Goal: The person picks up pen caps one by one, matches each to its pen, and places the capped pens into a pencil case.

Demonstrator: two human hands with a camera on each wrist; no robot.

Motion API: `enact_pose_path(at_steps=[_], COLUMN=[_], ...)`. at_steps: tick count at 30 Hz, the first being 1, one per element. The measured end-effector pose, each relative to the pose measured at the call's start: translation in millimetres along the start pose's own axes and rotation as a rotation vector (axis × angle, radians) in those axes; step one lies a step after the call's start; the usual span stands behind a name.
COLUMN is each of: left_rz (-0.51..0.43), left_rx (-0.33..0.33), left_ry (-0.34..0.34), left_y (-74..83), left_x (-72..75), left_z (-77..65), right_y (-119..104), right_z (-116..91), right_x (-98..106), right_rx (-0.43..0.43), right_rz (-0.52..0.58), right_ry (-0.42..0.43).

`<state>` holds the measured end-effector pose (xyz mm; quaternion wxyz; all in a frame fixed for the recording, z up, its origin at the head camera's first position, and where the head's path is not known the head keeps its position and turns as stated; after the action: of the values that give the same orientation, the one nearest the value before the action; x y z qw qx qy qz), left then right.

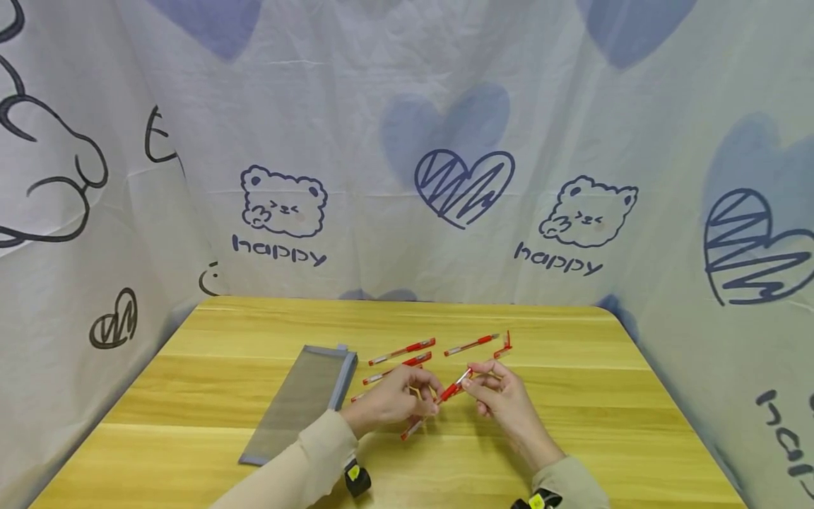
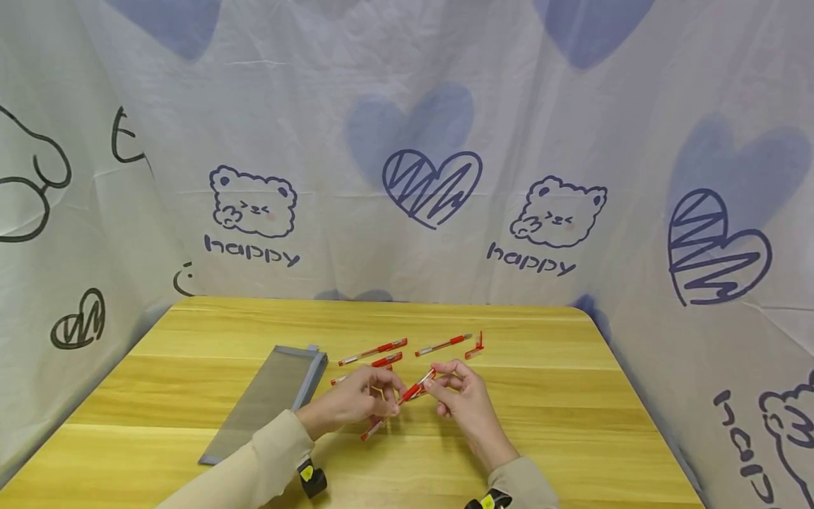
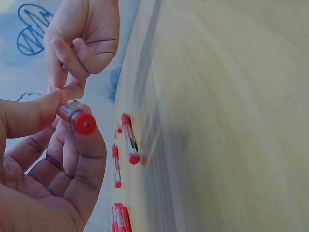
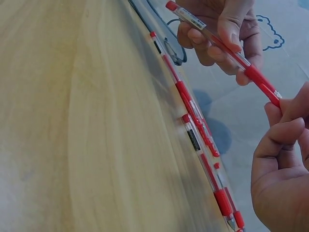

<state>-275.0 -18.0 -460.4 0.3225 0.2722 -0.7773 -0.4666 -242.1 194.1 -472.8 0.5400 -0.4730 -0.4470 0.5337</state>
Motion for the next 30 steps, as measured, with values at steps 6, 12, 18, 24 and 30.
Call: enact_pose_path(at_steps=[6,12,18,24,30], left_rz=[0.001,0.005,0.061,0.149,0.171], left_rx=[0.000,-0.005,-0.016,-0.016,0.012], left_ry=[0.004,0.004,0.009,0.017,-0.011], left_y=[-0.5,-0.5,0.1,-3.5,-8.5], left_x=[0.6,1.1,5.3,13.3,19.2], left_z=[0.7,0.9,-1.4,-3.0,-5.0], right_y=[1.0,1.7,2.0,5.5,10.0], right_z=[-0.5,-1.7,-2.6,-4.8,-6.1], right_x=[-0.5,1.1,1.6,-0.3,-2.1], right_rx=[0.001,0.002,-0.007,-0.029,-0.050], right_rz=[0.015,-0.006,-0.029,-0.046,-0.049], right_ry=[-0.004,-0.015,-0.010,-0.064,-0.104])
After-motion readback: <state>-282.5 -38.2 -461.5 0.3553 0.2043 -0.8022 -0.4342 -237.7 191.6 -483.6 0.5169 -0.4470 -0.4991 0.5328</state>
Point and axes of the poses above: each hand's wrist, its own z-axis towards the middle knuckle, its own x-axis out of the back of the hand, y = z × x, the point moved 3 cm from there along z, towards the middle knuckle, and after that the axes turned 14 degrees about x, right-handed, at the moved point
